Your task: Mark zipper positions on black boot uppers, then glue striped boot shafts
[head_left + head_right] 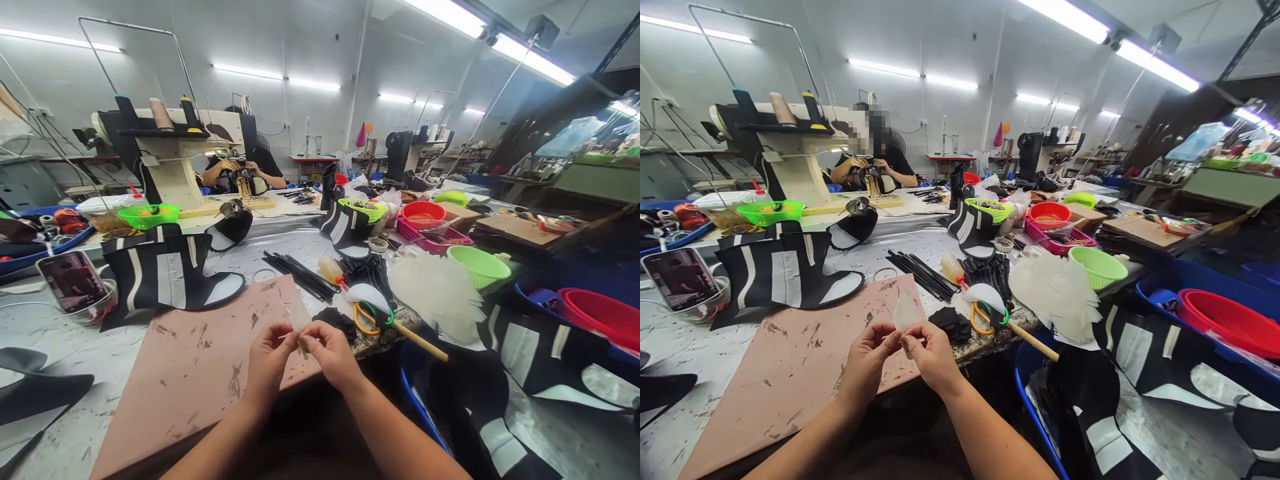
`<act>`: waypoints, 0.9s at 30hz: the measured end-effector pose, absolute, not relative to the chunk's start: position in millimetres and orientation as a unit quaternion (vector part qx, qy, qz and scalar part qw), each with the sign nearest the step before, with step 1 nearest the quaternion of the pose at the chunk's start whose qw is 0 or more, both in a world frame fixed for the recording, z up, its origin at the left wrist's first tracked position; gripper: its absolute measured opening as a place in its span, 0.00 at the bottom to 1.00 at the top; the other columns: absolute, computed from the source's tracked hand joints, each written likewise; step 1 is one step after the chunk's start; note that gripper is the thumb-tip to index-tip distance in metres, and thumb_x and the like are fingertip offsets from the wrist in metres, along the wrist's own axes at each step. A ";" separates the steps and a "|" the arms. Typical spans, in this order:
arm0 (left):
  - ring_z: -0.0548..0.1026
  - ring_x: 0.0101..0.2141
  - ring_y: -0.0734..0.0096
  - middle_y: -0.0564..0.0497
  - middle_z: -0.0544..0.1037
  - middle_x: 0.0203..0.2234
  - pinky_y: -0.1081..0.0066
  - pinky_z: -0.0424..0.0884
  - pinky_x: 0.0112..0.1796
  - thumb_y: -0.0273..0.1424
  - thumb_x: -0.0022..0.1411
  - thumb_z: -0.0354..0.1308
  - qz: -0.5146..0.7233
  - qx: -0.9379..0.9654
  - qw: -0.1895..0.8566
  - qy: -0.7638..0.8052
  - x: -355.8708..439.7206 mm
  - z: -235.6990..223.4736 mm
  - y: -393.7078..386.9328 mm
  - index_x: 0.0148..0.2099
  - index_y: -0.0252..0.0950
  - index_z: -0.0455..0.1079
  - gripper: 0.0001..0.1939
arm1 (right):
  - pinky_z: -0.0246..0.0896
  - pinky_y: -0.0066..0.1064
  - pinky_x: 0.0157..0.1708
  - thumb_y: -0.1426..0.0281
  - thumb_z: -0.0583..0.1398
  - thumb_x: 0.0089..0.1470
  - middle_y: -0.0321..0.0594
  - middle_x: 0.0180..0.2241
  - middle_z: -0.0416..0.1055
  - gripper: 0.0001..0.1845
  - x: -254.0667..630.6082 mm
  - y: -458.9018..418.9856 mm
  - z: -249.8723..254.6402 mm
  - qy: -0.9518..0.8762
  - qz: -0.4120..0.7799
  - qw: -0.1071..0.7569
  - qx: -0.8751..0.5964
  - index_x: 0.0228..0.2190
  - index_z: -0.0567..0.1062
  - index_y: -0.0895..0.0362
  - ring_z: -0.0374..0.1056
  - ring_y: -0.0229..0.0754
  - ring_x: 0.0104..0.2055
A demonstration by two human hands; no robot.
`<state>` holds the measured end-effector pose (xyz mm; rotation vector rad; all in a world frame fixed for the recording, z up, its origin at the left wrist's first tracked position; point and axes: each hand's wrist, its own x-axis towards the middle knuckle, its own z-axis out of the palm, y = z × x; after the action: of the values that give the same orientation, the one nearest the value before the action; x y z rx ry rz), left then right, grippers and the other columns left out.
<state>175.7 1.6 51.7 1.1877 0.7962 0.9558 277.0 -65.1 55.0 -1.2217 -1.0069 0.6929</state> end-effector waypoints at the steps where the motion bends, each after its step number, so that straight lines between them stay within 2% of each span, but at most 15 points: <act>1: 0.70 0.22 0.76 0.55 0.71 0.19 0.74 0.68 0.27 0.36 0.39 0.66 0.415 0.516 0.663 0.349 174.8 51.6 2.2 0.27 0.33 0.66 0.15 | 0.59 0.26 0.23 0.65 0.57 0.46 0.33 0.19 0.63 0.09 275.5 -64.3 54.2 -0.437 0.320 0.650 -0.533 0.21 0.68 0.58 0.58 0.33 0.22; 9: 0.68 0.20 0.78 0.57 0.68 0.16 0.75 0.68 0.25 0.34 0.35 0.65 0.405 0.448 0.712 0.360 172.1 48.1 9.9 0.22 0.33 0.64 0.14 | 0.58 0.26 0.23 0.64 0.57 0.44 0.34 0.20 0.65 0.10 273.4 -53.1 42.2 -0.422 0.320 0.645 -0.550 0.22 0.68 0.58 0.59 0.34 0.21; 12: 0.65 0.19 0.79 0.58 0.66 0.14 0.74 0.67 0.24 0.35 0.37 0.63 0.426 0.483 0.657 0.393 171.7 42.5 19.1 0.19 0.32 0.63 0.13 | 0.59 0.27 0.23 0.64 0.57 0.42 0.34 0.20 0.65 0.10 278.6 -46.9 40.6 -0.400 0.279 0.654 -0.578 0.21 0.68 0.58 0.60 0.35 0.21; 17: 0.65 0.20 0.78 0.57 0.66 0.15 0.75 0.66 0.25 0.33 0.37 0.61 0.457 0.522 0.575 0.435 151.4 38.5 44.6 0.19 0.33 0.64 0.10 | 0.60 0.28 0.24 0.64 0.56 0.41 0.34 0.19 0.65 0.09 318.9 -45.7 45.1 -0.338 0.111 0.654 -0.668 0.20 0.69 0.58 0.61 0.36 0.22; 20: 0.65 0.20 0.77 0.57 0.66 0.15 0.75 0.66 0.26 0.36 0.39 0.58 0.479 0.544 0.503 0.471 128.9 45.4 71.9 0.20 0.34 0.62 0.11 | 0.61 0.29 0.24 0.63 0.56 0.40 0.35 0.18 0.66 0.10 362.9 -43.8 46.3 -0.254 0.040 0.662 -0.704 0.21 0.69 0.58 0.62 0.37 0.21; 22: 0.65 0.21 0.77 0.57 0.65 0.15 0.74 0.67 0.26 0.37 0.39 0.56 0.481 0.563 0.452 0.497 119.5 51.5 98.1 0.20 0.35 0.60 0.11 | 0.63 0.30 0.24 0.62 0.56 0.42 0.35 0.19 0.68 0.12 388.1 -33.3 45.6 -0.270 0.063 0.640 -0.716 0.23 0.70 0.59 0.64 0.37 0.21; 25: 0.66 0.21 0.75 0.57 0.66 0.17 0.74 0.65 0.25 0.30 0.37 0.56 0.439 0.606 0.412 0.521 126.7 57.3 146.0 0.24 0.36 0.62 0.08 | 0.64 0.29 0.21 0.64 0.56 0.43 0.35 0.18 0.69 0.10 405.7 2.9 41.8 -0.398 0.165 0.551 -0.714 0.22 0.71 0.59 0.66 0.36 0.21; 27: 0.67 0.22 0.73 0.57 0.68 0.18 0.74 0.64 0.25 0.26 0.36 0.55 0.403 0.636 0.382 0.535 144.9 57.6 178.8 0.29 0.36 0.64 0.11 | 0.63 0.26 0.19 0.68 0.58 0.42 0.33 0.15 0.68 0.08 405.1 35.9 37.6 -0.454 0.183 0.493 -0.720 0.18 0.71 0.59 0.65 0.35 0.19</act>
<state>144.9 178.8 57.6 1.6236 1.3657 1.0282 405.1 35.9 37.6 -1.7455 -1.1010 0.4432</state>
